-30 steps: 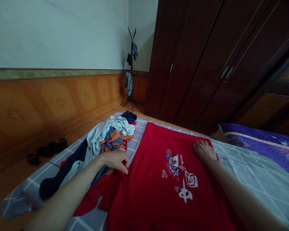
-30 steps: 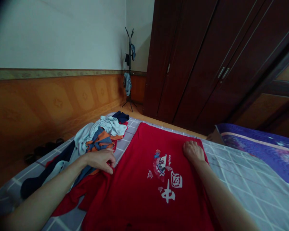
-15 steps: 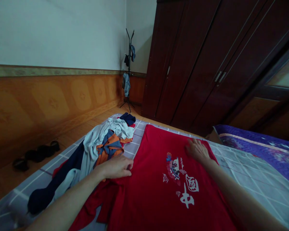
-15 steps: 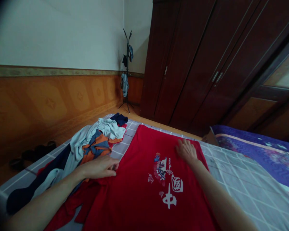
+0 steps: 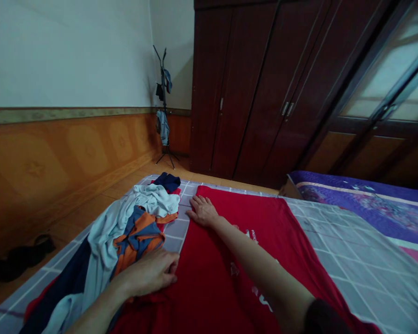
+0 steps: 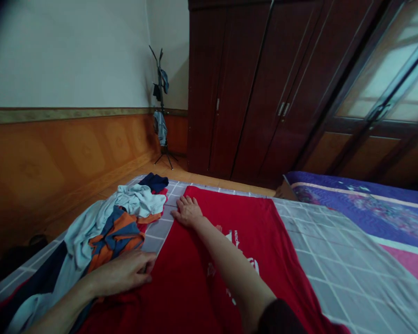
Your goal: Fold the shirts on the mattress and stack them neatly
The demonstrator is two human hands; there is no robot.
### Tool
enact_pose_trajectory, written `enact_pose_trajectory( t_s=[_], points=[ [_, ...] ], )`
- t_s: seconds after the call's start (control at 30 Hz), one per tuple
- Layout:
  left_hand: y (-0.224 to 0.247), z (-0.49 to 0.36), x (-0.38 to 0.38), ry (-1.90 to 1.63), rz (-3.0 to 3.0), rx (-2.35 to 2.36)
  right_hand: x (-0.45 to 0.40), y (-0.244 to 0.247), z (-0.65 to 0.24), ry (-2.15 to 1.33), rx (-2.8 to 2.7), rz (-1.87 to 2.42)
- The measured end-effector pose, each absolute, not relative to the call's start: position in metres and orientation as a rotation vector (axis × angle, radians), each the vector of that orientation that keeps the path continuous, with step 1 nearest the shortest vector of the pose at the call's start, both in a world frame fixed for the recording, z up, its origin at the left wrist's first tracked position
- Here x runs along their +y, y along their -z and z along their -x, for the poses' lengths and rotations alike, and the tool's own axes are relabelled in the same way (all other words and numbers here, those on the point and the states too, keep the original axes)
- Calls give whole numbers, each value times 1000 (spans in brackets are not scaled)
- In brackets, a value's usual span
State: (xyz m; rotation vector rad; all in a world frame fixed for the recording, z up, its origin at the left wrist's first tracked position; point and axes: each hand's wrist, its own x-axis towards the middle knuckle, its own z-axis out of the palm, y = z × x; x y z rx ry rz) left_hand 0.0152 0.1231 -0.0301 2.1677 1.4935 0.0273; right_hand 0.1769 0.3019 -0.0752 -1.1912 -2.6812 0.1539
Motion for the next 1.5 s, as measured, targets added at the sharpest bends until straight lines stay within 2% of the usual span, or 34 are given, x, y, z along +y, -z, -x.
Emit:
enact_pose_trajectory(
  t_s=[0.13,0.27,0.5,0.7,1.03,1.13,1.3,1.4,1.5],
  points=[
    [38,-19,130,-205,-2164,1554,307,74,-178,-179,-2643,1237],
    [50,-19,135,-377,-2401,1436,302,75,-216,-173,-2574,1341],
    [59,-19,128,40,-2495,1305,293,67,-388,-89,-2316,1812],
    [71,-14,130,-22,-2587,1280,263,58,-489,-13,-2118,2098],
    [81,-10,132,-76,-2695,1292,113,48,-502,-294,-2447,1829],
    [80,-9,136,-50,-2714,1294,62,45,-511,-352,-2341,1851],
    [61,-21,128,-167,-2720,1266,-5,58,-532,-213,-2082,1971],
    [42,-51,93,-290,-2727,1075,-30,58,-532,-99,-1970,2114],
    [31,-93,45,-320,-2822,650,-48,45,-517,-69,-1983,2092]
  ],
)
